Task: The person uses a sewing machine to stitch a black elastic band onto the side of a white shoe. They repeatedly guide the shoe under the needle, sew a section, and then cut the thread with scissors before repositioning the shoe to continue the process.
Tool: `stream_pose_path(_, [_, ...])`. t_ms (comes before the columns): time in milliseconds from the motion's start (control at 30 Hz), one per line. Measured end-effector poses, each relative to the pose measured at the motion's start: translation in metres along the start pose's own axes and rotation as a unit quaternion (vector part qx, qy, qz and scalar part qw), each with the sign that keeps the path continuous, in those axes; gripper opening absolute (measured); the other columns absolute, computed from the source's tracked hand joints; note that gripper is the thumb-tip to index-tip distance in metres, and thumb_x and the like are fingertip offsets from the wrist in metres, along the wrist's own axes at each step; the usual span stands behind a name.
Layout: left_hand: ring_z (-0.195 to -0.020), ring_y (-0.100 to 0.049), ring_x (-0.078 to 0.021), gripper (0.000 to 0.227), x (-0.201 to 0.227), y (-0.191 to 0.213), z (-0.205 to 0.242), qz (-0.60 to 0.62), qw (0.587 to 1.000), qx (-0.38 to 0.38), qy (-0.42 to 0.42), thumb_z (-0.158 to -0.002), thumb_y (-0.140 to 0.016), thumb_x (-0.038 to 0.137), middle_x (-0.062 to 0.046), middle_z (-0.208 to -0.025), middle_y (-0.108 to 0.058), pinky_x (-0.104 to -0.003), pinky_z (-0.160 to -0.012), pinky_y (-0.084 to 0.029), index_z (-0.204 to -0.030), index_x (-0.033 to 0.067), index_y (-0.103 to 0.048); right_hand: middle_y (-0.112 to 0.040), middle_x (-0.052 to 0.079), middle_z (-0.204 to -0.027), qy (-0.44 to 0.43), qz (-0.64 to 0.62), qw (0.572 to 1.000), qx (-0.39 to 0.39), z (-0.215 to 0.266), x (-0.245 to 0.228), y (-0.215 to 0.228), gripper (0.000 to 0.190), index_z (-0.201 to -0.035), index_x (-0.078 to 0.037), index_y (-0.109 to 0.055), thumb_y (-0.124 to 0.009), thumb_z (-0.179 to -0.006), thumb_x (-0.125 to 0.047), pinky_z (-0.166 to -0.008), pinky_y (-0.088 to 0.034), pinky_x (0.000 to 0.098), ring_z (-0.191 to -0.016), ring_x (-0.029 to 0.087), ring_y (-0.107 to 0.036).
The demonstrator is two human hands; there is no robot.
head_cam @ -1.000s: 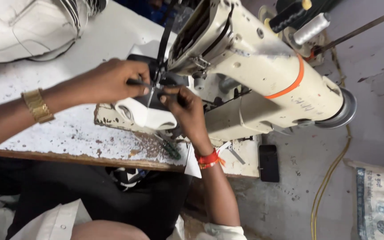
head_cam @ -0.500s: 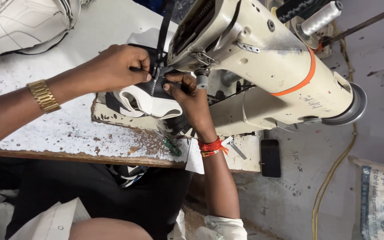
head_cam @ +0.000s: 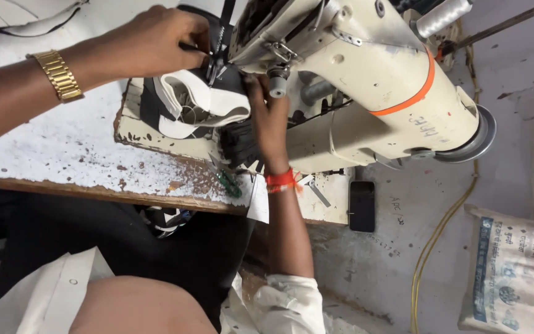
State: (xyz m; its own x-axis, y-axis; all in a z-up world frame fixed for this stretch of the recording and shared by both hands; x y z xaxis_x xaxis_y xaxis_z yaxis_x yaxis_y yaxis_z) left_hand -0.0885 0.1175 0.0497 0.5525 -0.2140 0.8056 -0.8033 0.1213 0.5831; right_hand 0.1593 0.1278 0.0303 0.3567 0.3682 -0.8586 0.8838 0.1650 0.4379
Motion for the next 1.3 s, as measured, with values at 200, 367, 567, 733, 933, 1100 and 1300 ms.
stream_pose_path(200, [-0.075, -0.068, -0.0238, 0.026, 0.009, 0.018, -0.004, -0.147, 0.970, 0.150, -0.126, -0.096, -0.074, 0.022, -0.016, -0.101, -0.072, -0.038, -0.070, -0.054, -0.113, 0.0033, -0.069, -0.064, 0.019, -0.107, 0.069, 0.316, 0.940, 0.105, 0.100, -0.023, -0.014, 0.017, -0.107, 0.000, -0.070, -0.066, -0.099, -0.014, -0.087, -0.049, 0.0429, -0.100, 0.036, -0.059])
stream_pose_path(367, [-0.082, -0.069, -0.0335, 0.063, 0.001, 0.016, -0.035, -0.147, 0.954, 0.205, -0.159, -0.091, -0.077, 0.029, -0.023, -0.115, -0.066, -0.043, -0.069, -0.055, -0.138, -0.0067, -0.057, -0.063, 0.019, -0.099, -0.074, 0.410, 0.908, 0.035, 0.157, 0.000, -0.029, 0.026, -0.099, -0.003, -0.073, -0.079, -0.086, -0.025, -0.082, -0.046, 0.0470, -0.095, 0.038, -0.054])
stream_pose_path(567, [-0.090, -0.070, -0.0375, 0.069, -0.018, 0.016, -0.070, -0.137, 0.979, 0.093, -0.116, -0.082, -0.086, 0.037, -0.025, -0.104, -0.071, -0.048, -0.080, -0.053, -0.132, -0.0036, -0.062, -0.068, 0.015, -0.102, -0.083, 0.293, 0.950, 0.062, 0.173, 0.029, -0.023, 0.023, -0.098, -0.002, -0.069, -0.078, -0.080, -0.014, -0.083, -0.047, 0.0442, -0.094, 0.033, -0.058])
stream_pose_path(733, [-0.088, -0.071, -0.0352, 0.048, -0.026, 0.008, -0.072, -0.072, 0.979, 0.132, -0.141, -0.088, -0.084, 0.027, -0.023, -0.102, -0.073, -0.045, -0.079, -0.054, -0.125, -0.0006, -0.069, -0.067, 0.018, -0.122, -0.030, 0.092, 0.985, 0.144, 0.140, 0.029, 0.010, 0.029, -0.131, 0.004, -0.056, -0.062, -0.104, -0.004, -0.091, -0.054, 0.0394, -0.109, 0.028, -0.066])
stream_pose_path(933, [-0.093, -0.072, -0.0361, 0.038, -0.011, 0.010, -0.057, -0.087, 0.930, 0.237, -0.266, -0.088, -0.082, 0.013, -0.023, -0.102, -0.073, -0.042, -0.080, -0.056, -0.120, -0.0026, -0.069, -0.061, 0.016, -0.094, 0.118, 0.407, 0.904, 0.057, 0.025, -0.071, 0.037, 0.034, -0.126, -0.006, -0.072, -0.068, -0.093, -0.009, -0.074, -0.051, 0.0420, -0.083, 0.033, -0.063])
stream_pose_path(1100, [-0.091, -0.072, -0.0352, 0.033, -0.011, 0.008, -0.055, -0.060, 0.953, 0.229, -0.190, -0.088, -0.087, 0.016, -0.021, -0.098, -0.071, -0.042, -0.076, -0.056, -0.104, -0.0029, -0.065, -0.061, 0.008, -0.097, 0.334, 0.537, 0.774, -0.044, -0.023, -0.013, 0.038, 0.016, -0.099, -0.005, -0.065, -0.066, -0.083, -0.009, -0.086, -0.054, 0.0408, -0.094, 0.026, -0.065])
stream_pose_path(1300, [-0.088, -0.071, -0.0365, 0.035, 0.000, 0.012, -0.052, -0.061, 0.943, 0.255, -0.207, -0.086, -0.088, 0.016, -0.021, -0.093, -0.070, -0.043, -0.074, -0.055, -0.103, -0.0040, -0.065, -0.062, 0.008, -0.083, 0.384, 0.585, 0.706, -0.108, -0.037, 0.001, 0.027, 0.037, -0.117, -0.011, -0.072, -0.067, -0.080, -0.012, -0.074, -0.053, 0.0416, -0.080, 0.027, -0.064])
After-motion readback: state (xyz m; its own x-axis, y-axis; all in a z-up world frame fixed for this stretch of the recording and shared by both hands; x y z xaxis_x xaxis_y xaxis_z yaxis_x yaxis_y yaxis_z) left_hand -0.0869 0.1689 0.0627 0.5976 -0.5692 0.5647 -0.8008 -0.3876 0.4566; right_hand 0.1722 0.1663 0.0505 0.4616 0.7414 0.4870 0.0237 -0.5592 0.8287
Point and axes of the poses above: each hand's wrist, its own z-axis away from the middle knuckle, its own y-axis out of the back of the hand, x = y × z, the point moved 2 cm from there along -z, towards the middle knuckle
